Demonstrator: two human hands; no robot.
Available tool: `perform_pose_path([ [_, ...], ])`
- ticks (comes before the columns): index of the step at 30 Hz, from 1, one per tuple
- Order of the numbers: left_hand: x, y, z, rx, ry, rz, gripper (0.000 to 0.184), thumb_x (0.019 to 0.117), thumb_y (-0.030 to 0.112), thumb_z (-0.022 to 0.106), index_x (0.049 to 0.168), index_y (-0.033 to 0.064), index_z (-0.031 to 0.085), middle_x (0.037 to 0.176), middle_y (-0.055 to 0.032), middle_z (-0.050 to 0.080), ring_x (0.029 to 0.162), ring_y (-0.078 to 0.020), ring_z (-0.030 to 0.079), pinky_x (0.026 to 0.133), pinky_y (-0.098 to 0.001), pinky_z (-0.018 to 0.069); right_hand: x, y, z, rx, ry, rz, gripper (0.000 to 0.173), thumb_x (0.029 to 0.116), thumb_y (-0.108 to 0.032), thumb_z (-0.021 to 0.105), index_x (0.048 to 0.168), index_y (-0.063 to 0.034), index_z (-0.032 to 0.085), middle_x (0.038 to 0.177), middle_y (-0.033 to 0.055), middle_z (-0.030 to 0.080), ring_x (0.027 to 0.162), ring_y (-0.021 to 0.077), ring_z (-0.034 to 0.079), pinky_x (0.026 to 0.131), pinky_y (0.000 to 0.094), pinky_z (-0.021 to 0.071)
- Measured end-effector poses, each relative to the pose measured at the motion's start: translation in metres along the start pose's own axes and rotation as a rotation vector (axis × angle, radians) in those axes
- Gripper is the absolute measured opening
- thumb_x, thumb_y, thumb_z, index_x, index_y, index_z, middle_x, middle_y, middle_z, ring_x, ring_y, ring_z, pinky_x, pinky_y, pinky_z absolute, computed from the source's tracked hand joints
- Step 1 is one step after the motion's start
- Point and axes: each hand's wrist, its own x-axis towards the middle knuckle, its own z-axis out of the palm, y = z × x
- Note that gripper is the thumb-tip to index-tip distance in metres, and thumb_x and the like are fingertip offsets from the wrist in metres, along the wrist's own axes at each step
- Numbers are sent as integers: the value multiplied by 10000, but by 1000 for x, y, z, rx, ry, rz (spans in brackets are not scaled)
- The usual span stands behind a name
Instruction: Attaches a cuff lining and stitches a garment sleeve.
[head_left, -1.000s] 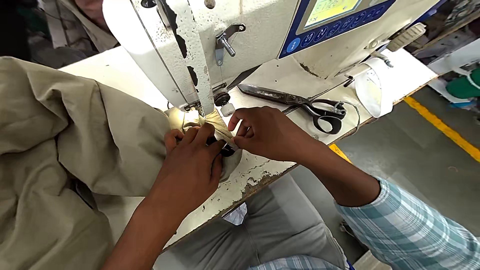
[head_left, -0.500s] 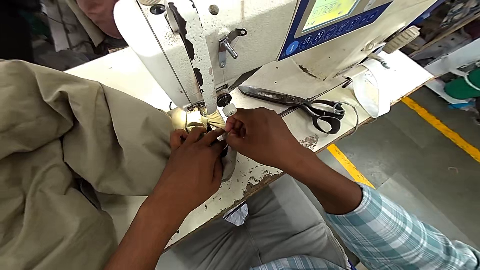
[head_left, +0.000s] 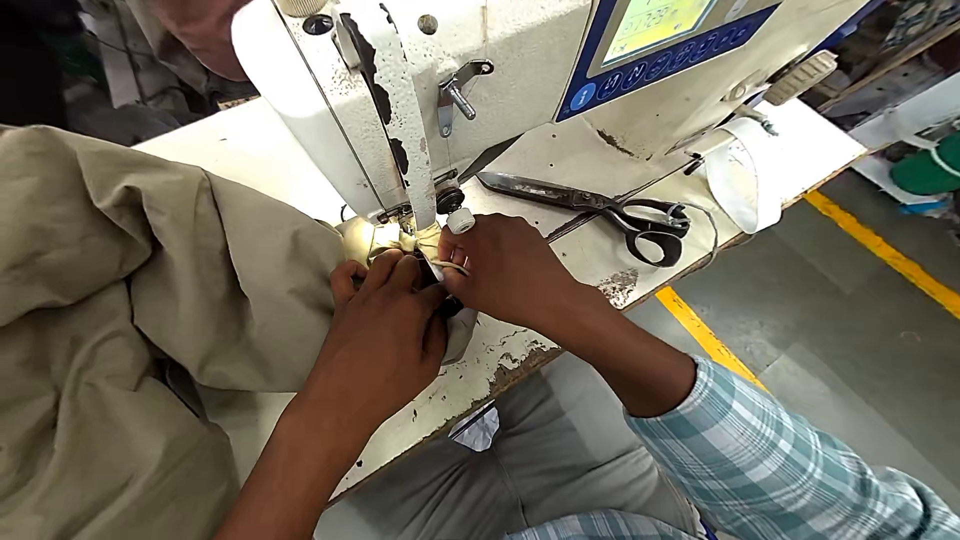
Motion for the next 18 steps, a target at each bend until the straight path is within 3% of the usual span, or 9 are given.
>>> perform_pose_path([
  [4, 1, -2, 0, 3, -1, 3, 361, 921, 357, 516, 1153, 305, 787, 1078, -8, 676, 1214, -269, 562, 988, -581, 334, 5, 1, -5, 13, -3, 18, 194, 889, -268, 790, 987, -115, 721, 790, 55, 675, 765, 253, 674, 663, 480, 528],
  [9, 3, -4, -1, -20, -18, -8, 367, 923, 366, 516, 1166, 314, 787, 1060, 4, 669, 1175, -247, 574, 978, -582, 334, 2, -2, -9, -46, -2, 7, 152, 965, -250, 705, 1010, -110, 739, 834, 84, 691, 821, 284, 694, 682, 489, 540],
  [14, 1, -7, 0, -39, -11, -12, 364, 930, 381, 520, 1178, 326, 779, 999, 17, 639, 1099, -222, 574, 947, -550, 337, 0, 3, -10, 21, 67, 11, 74, 851, -239, 760, 884, -175, 743, 745, -5, 679, 728, 192, 667, 623, 461, 505],
  [18, 1, -9, 2, -52, -10, -27, 313, 921, 384, 540, 1090, 321, 796, 1006, -6, 584, 1034, -214, 561, 913, -534, 341, -8, -2, -2, 58, 38, -101, 84, 892, -172, 696, 923, -163, 774, 824, 15, 697, 790, 201, 679, 648, 459, 531],
])
